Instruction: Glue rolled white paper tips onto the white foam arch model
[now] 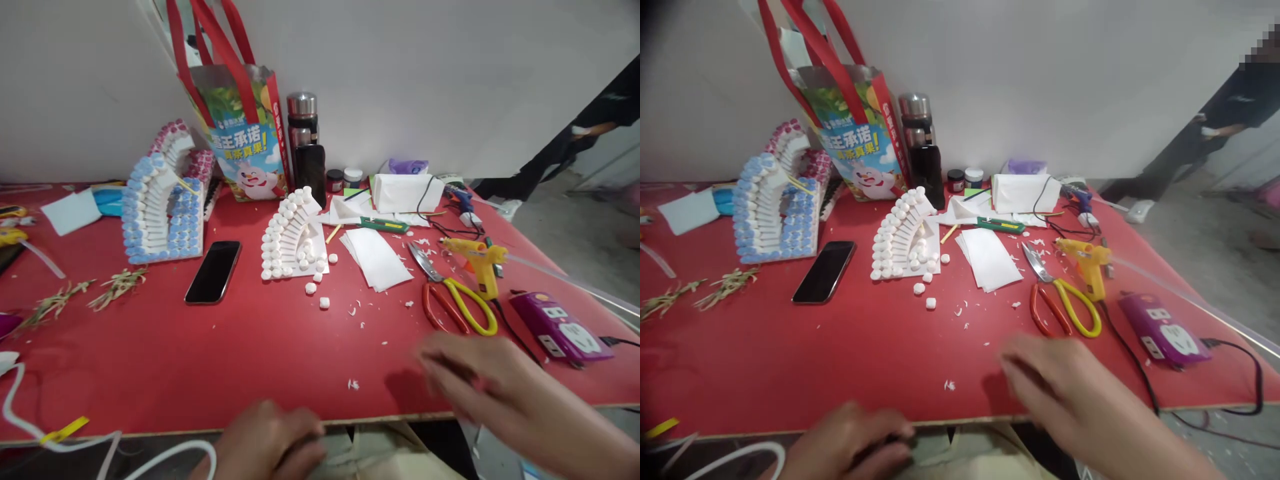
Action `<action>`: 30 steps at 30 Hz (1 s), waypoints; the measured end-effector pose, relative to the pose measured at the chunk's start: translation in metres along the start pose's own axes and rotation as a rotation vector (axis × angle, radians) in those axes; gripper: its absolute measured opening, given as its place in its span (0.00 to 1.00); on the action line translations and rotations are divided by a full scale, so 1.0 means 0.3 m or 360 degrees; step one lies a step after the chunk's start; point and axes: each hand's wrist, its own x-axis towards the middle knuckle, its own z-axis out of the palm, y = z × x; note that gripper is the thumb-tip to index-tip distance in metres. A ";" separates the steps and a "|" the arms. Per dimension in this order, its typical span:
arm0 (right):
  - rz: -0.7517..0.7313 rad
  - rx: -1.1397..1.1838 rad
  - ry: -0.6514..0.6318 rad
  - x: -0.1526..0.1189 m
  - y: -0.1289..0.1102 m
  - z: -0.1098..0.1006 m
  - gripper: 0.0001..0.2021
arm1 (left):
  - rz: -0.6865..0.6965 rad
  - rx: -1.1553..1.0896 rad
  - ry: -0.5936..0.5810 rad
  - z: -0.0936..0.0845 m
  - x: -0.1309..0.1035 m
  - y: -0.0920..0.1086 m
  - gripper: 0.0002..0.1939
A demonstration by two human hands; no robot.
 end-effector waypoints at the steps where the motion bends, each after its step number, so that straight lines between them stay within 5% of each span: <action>1: -0.0020 -0.0152 0.0206 0.065 -0.006 -0.021 0.12 | 0.0092 0.0007 0.0047 -0.029 0.061 0.060 0.15; 3: 0.0074 -0.0491 0.0447 0.198 -0.006 -0.055 0.12 | 0.0246 0.0003 0.0244 -0.095 0.187 0.169 0.17; 6: 0.0039 -0.0831 0.0426 0.365 0.018 -0.067 0.27 | 0.0422 -0.0125 0.0580 -0.186 0.377 0.259 0.16; 9: 0.0049 -0.1003 0.0301 0.453 0.041 -0.043 0.23 | 0.0452 -0.0373 0.1020 -0.226 0.546 0.253 0.12; 12: 0.0165 -0.1050 0.0308 0.481 0.050 -0.026 0.11 | 0.0522 -0.0707 0.1323 -0.202 0.658 0.200 0.12; 14: 0.0202 -0.1046 0.0331 0.488 0.056 -0.034 0.13 | 0.0518 -0.0781 0.1448 -0.173 0.691 0.162 0.13; 19: 0.0240 -0.0996 0.0302 0.502 0.065 -0.093 0.14 | 0.0676 -0.0725 0.1420 -0.150 0.679 0.119 0.15; 23: 0.0203 -0.0940 0.0299 0.501 0.030 -0.086 0.16 | 0.0646 -0.0729 0.1470 -0.183 0.667 0.163 0.14; 27: 0.0242 -0.0926 0.0439 0.508 0.007 -0.039 0.12 | 0.0640 -0.0799 0.1323 -0.216 0.683 0.221 0.13; 30: 0.0240 -0.0846 0.0533 0.517 0.030 -0.030 0.10 | 0.0593 -0.0839 0.1354 -0.218 0.692 0.209 0.14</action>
